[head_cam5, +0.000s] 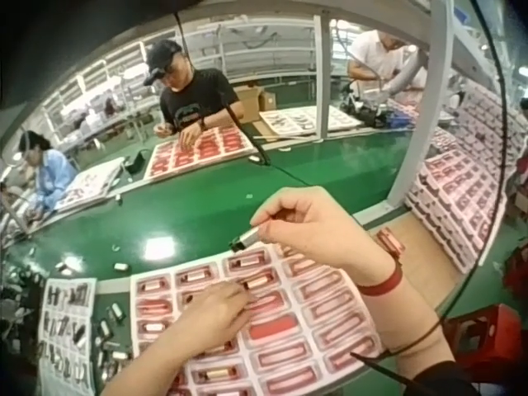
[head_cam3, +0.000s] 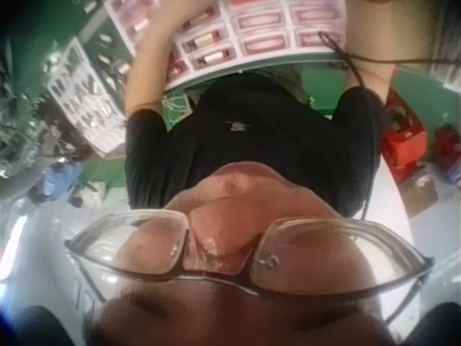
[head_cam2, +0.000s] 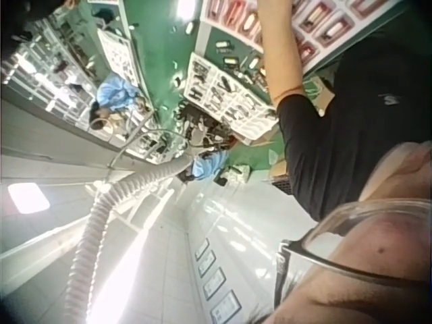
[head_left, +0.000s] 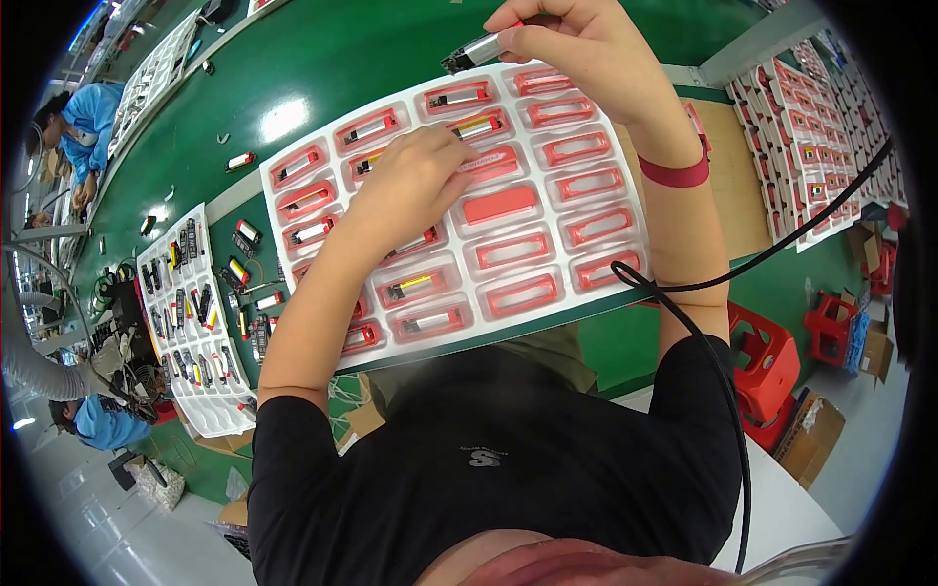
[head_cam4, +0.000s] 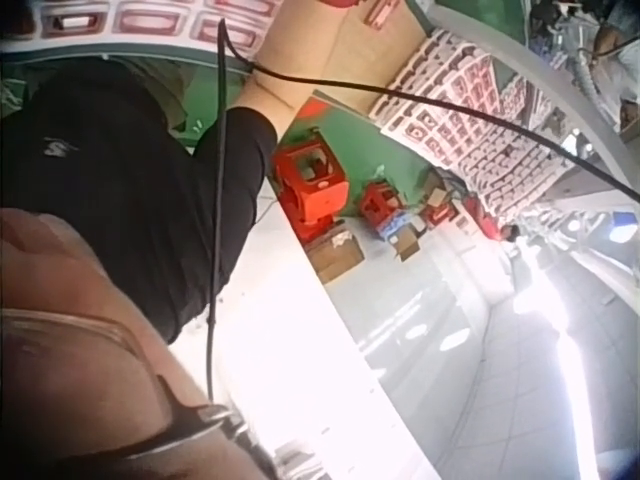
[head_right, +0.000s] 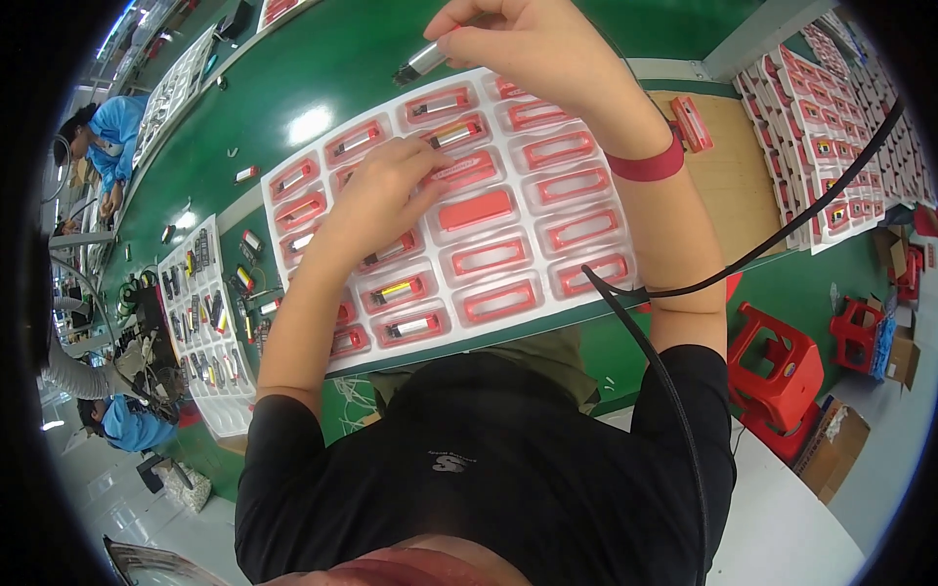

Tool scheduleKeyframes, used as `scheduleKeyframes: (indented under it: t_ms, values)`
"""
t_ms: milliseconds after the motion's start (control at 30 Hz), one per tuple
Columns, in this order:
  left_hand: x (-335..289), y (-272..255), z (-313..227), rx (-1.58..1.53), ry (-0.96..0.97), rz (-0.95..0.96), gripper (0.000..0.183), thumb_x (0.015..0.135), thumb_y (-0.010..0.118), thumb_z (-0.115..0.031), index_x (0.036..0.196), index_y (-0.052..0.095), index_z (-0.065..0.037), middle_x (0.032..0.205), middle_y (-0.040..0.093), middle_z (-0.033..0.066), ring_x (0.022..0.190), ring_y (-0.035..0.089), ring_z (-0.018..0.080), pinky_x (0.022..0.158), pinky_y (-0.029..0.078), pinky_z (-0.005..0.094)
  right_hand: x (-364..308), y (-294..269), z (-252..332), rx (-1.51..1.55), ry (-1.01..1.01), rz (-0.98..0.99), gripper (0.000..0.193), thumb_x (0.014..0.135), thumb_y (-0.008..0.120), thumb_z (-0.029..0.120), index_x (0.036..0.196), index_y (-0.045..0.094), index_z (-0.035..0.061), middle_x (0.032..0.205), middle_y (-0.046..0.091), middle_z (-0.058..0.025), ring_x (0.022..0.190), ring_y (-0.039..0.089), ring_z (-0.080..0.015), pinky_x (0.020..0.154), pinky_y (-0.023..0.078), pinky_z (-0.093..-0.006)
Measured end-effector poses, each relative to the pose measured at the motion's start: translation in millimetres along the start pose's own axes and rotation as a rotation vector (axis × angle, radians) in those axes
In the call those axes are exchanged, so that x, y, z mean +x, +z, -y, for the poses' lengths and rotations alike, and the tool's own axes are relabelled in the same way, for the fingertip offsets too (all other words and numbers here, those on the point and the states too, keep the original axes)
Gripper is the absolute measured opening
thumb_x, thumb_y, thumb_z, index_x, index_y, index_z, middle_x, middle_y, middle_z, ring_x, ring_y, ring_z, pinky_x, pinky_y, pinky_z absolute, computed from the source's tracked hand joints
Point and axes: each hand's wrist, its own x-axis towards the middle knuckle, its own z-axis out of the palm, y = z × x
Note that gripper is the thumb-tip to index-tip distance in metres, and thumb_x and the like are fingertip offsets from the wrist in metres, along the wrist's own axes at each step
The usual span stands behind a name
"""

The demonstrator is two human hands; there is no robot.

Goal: The person assembles small electronic pod components and lithium batteries into plastic housings by hand, then places the completed assemblies into plastic sorting trays.

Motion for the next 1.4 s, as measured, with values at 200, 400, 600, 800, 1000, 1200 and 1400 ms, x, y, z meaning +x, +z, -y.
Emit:
scheduleKeyframes:
  t_ms: [200, 400, 600, 800, 1000, 1200, 1400]
  values:
    - [4.9, -8.4, 8.1, -0.069, -0.028, 0.046, 0.017, 0.09, 0.064, -0.007, 0.104, 0.07, 0.002, 0.103, 0.069, 0.0188, 0.098, 0.065, 0.037, 0.09, 0.052, 0.0461, -0.4, 7.8, 0.0, 0.145, 0.083, 0.013, 0.012, 0.095, 0.069, 0.003, 0.106, 0.071, -0.0038, 0.091, 0.073, -0.0054, 0.076, 0.066, -0.0077, 0.066, 0.053, -0.0207]
    - [1.2, -8.2, 3.9, -0.127, -0.081, 0.139, 0.017, 0.086, 0.067, -0.005, 0.102, 0.069, 0.0, 0.105, 0.067, 0.0167, 0.096, 0.066, 0.0361, 0.084, 0.054, 0.0442, -3.1, 15.5, 14.0, -0.013, 0.149, 0.03, 0.011, 0.096, 0.07, 0.004, 0.104, 0.071, -0.0033, 0.09, 0.072, -0.0049, 0.076, 0.066, -0.0072, 0.065, 0.052, -0.0199]
    - [11.5, -10.5, -0.4, -0.086, -0.074, 0.165, 0.035, 0.085, 0.067, -0.006, 0.12, 0.064, -0.006, 0.114, 0.066, 0.0158, 0.1, 0.068, 0.0364, 0.082, 0.056, 0.044, 0.5, 14.1, -7.6, 0.143, -0.062, 0.032, 0.011, 0.095, 0.07, 0.004, 0.104, 0.071, -0.0027, 0.087, 0.072, -0.0037, 0.074, 0.065, -0.0061, 0.06, 0.049, -0.0193]
    - [35.0, -5.8, -13.9, 0.043, -0.106, 0.23, 0.038, 0.087, 0.057, -0.005, 0.126, 0.058, -0.002, 0.122, 0.064, 0.0205, 0.102, 0.069, 0.0399, 0.083, 0.057, 0.0505, -5.8, 11.2, -2.3, -0.037, -0.208, -0.009, 0.018, 0.092, 0.073, 0.006, 0.108, 0.074, -0.0009, 0.096, 0.074, -0.0055, 0.09, 0.07, -0.0111, 0.079, 0.056, -0.0245]
    - [19.5, -62.1, 7.0, -0.901, -0.487, -0.144, 0.028, 0.087, 0.07, -0.001, 0.109, 0.052, -0.004, 0.104, 0.071, 0.0123, 0.076, 0.067, 0.0111, 0.061, 0.056, 0.0294, -18.8, 14.3, 15.0, 0.191, -0.099, -0.027, 0.02, 0.094, 0.071, 0.001, 0.113, 0.07, -0.0046, 0.102, 0.074, -0.0108, 0.094, 0.073, -0.0156, 0.083, 0.057, -0.0267]
    - [-6.9, -60.9, 14.7, -1.439, -0.484, -0.488, 0.024, 0.097, 0.058, 0.001, 0.119, 0.055, -0.005, 0.115, 0.07, 0.0158, 0.089, 0.072, 0.0177, 0.076, 0.06, 0.0318, -18.2, 37.3, 11.4, 0.241, -0.08, -0.011, 0.019, 0.094, 0.07, -0.001, 0.112, 0.07, -0.0052, 0.103, 0.074, -0.0117, 0.093, 0.073, -0.0159, 0.081, 0.058, -0.0261]
    - [-3.2, -59.2, 4.1, -1.632, -0.326, -0.403, 0.041, 0.1, 0.042, -0.005, 0.14, 0.049, 0.004, 0.129, 0.063, 0.0203, 0.114, 0.067, 0.0277, 0.102, 0.053, 0.041, -11.2, 50.4, -4.6, 0.159, -0.08, -0.064, 0.021, 0.093, 0.074, 0.002, 0.113, 0.069, -0.0036, 0.102, 0.073, -0.0091, 0.091, 0.07, -0.0112, 0.076, 0.055, -0.0226]
